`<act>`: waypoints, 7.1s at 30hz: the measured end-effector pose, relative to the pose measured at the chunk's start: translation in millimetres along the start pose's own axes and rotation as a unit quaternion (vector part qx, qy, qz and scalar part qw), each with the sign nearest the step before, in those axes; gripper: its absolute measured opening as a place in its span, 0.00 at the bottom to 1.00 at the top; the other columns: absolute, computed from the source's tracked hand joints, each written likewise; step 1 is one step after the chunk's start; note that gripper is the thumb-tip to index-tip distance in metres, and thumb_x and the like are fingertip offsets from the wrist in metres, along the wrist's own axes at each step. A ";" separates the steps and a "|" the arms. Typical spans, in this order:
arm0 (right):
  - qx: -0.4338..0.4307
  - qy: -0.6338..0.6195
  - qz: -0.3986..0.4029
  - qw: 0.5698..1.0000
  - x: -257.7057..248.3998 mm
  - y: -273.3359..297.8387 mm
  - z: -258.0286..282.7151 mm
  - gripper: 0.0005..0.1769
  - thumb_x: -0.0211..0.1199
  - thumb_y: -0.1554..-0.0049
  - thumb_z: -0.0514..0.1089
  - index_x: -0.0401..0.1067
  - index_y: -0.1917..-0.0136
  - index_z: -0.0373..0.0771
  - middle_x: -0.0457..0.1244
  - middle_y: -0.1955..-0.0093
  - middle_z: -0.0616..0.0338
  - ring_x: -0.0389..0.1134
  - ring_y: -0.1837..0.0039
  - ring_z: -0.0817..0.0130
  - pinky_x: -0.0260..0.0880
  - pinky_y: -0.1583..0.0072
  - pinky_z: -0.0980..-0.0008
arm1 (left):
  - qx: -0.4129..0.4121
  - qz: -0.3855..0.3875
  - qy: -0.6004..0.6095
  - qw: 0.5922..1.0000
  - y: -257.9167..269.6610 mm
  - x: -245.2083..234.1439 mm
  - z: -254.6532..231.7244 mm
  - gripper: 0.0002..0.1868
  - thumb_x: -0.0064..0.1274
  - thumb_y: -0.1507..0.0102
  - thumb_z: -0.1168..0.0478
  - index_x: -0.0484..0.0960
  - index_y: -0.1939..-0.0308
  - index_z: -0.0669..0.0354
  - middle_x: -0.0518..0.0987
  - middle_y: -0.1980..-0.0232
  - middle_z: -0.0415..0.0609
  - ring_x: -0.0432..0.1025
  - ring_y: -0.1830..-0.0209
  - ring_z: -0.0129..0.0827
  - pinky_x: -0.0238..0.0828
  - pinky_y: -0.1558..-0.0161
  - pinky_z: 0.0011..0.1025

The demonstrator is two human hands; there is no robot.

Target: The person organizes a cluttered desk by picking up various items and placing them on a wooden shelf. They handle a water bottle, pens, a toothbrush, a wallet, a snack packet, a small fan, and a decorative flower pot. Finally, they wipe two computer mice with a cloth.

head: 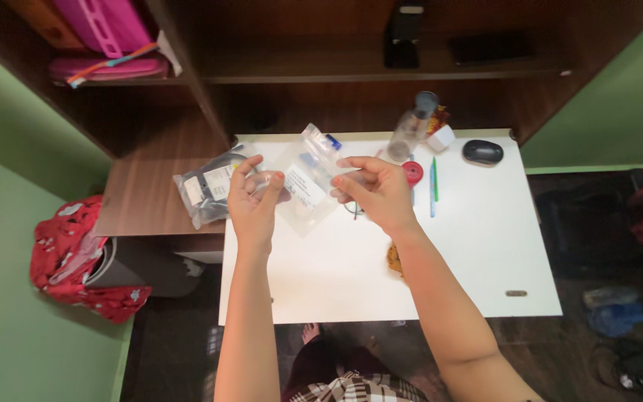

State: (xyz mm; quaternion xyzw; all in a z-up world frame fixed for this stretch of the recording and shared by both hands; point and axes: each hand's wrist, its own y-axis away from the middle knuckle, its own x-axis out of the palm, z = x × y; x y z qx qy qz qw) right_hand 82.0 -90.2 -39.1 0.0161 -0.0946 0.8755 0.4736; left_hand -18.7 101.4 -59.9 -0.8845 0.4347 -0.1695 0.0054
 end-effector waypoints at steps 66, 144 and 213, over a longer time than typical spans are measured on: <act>-0.391 0.545 -0.291 0.682 341.6 -233.9 -84.9 0.10 0.70 0.46 0.29 0.69 0.57 0.34 0.65 0.63 0.56 0.68 0.63 0.60 0.68 0.63 0.66 | 0.255 0.055 -0.421 0.869 -330.4 -207.0 -8.4 0.17 0.59 0.35 0.51 0.82 0.51 0.59 0.82 0.56 0.53 0.77 0.57 0.49 0.74 0.57 0.42; -0.206 0.380 -0.179 0.884 404.5 -282.6 -140.0 0.12 0.75 0.45 0.44 0.75 0.62 0.36 0.67 0.69 0.57 0.69 0.69 0.68 0.66 0.65 0.71 | 0.271 -0.046 -0.623 0.733 -406.7 -360.5 7.9 0.08 0.60 0.40 0.59 0.83 0.59 0.57 0.79 0.55 0.50 0.68 0.47 0.48 0.62 0.48 0.47; -0.470 0.419 -0.030 0.776 107.6 -401.6 82.8 0.13 0.70 0.47 0.27 0.80 0.48 0.32 0.71 0.52 0.50 0.71 0.47 0.53 0.73 0.45 0.61 | 0.591 -0.023 -0.528 0.609 -390.8 -28.7 -79.9 0.14 0.57 0.34 0.65 0.82 0.44 0.63 0.80 0.39 0.50 0.72 0.35 0.41 0.63 0.30 0.40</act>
